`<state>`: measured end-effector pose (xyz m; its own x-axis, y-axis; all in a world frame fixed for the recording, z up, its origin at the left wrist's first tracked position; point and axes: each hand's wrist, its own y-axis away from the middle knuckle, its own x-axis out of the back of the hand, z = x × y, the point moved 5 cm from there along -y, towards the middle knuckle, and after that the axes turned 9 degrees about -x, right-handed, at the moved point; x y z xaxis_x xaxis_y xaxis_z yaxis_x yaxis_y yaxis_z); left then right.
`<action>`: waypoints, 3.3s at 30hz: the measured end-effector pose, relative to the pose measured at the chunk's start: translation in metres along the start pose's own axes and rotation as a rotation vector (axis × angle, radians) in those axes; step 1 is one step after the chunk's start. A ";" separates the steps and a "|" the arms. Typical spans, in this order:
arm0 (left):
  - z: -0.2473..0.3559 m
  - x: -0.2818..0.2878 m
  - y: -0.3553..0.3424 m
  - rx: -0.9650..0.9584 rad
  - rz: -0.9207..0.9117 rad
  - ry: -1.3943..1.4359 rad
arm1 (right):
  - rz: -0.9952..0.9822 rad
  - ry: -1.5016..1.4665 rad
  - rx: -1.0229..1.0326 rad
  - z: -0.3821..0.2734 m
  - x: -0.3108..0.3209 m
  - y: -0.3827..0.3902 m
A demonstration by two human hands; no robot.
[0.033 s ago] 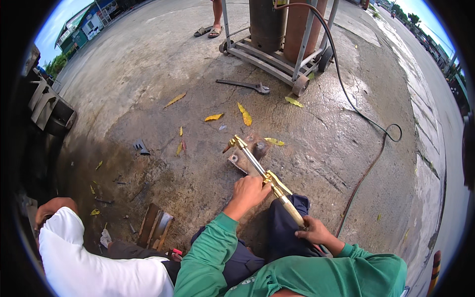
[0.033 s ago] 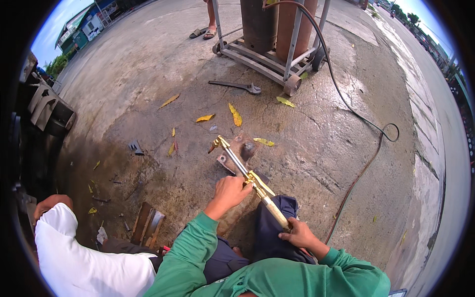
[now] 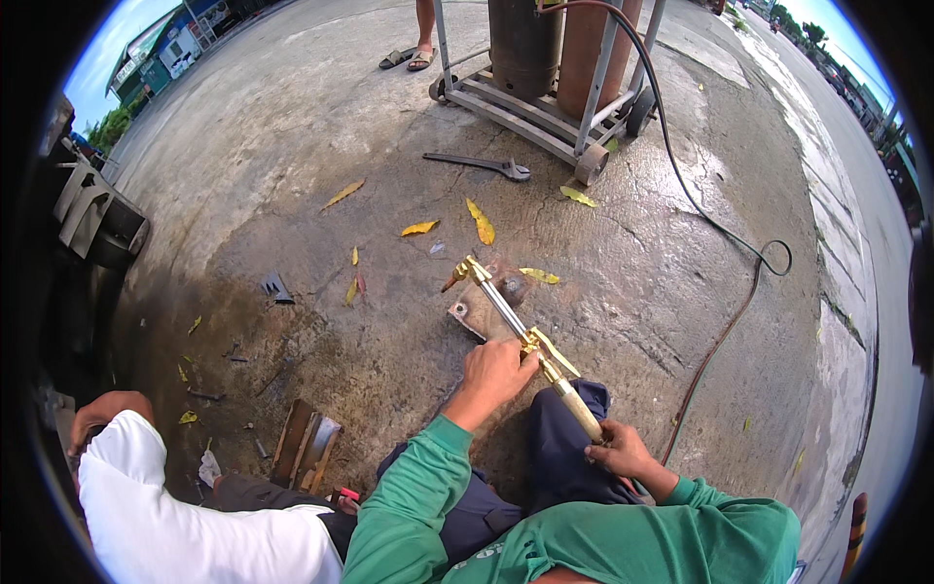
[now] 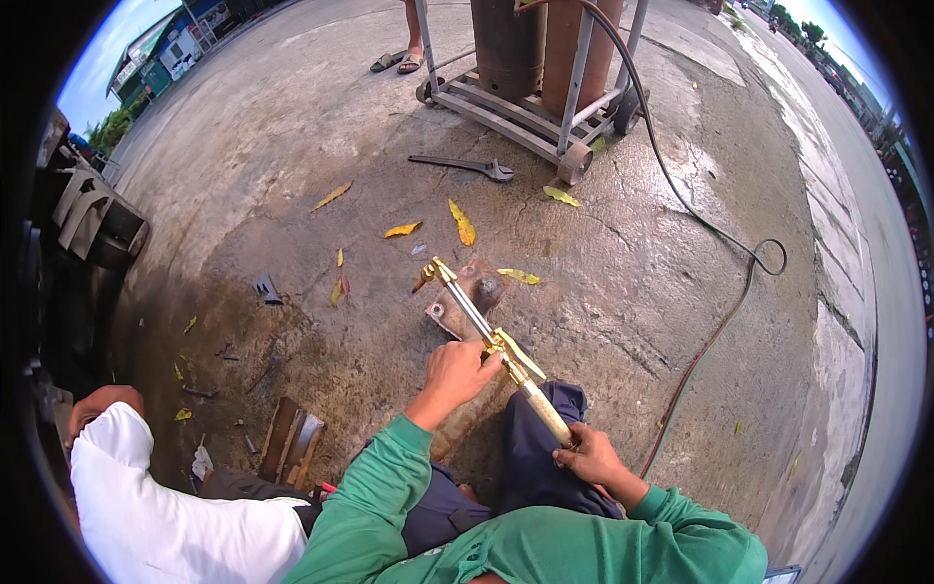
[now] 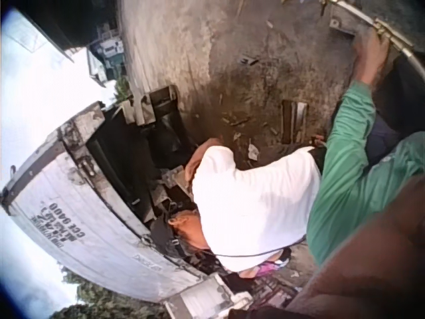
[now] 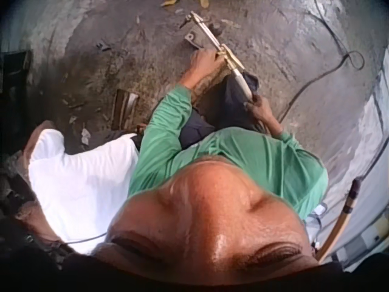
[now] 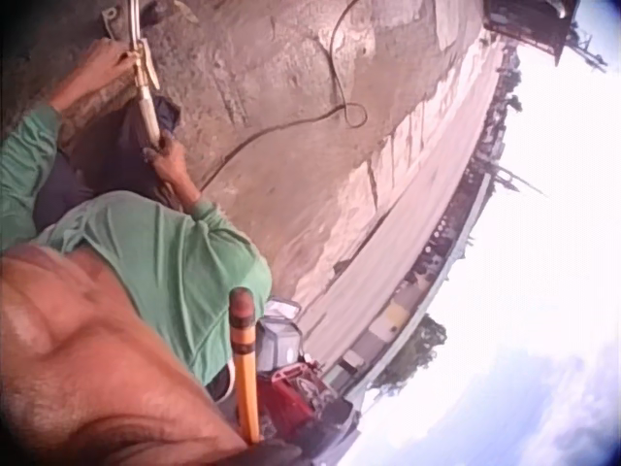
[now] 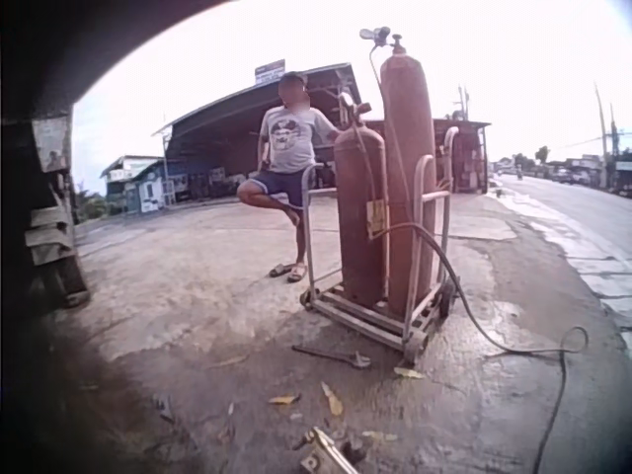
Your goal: The person uses a blowtorch to heat and cut a metal plate on the ground. They ignite the torch, apply the flame to specific points on the metal, and then use a hammer to separate the heated sections.
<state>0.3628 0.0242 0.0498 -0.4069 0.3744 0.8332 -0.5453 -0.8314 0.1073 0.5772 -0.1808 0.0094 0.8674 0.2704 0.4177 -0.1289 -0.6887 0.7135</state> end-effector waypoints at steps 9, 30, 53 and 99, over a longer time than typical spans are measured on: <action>-0.029 0.008 -0.005 -0.062 0.164 0.299 | 0.164 -0.448 0.231 -0.081 0.103 -0.194; -0.012 0.007 0.304 0.735 0.801 0.297 | 0.522 -0.124 0.046 -0.157 0.141 -0.550; -0.191 -0.123 0.335 0.724 0.821 0.734 | 0.002 0.619 0.504 -0.006 -0.043 -0.093; -0.339 -0.152 0.438 1.400 0.468 0.134 | -1.012 0.433 0.245 -0.025 -0.262 -0.113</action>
<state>-0.0632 -0.2575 -0.2136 -0.4478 -0.0631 0.8919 0.7524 -0.5655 0.3378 0.3521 -0.1570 -0.1661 0.2737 0.9570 -0.0963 0.6783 -0.1211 0.7247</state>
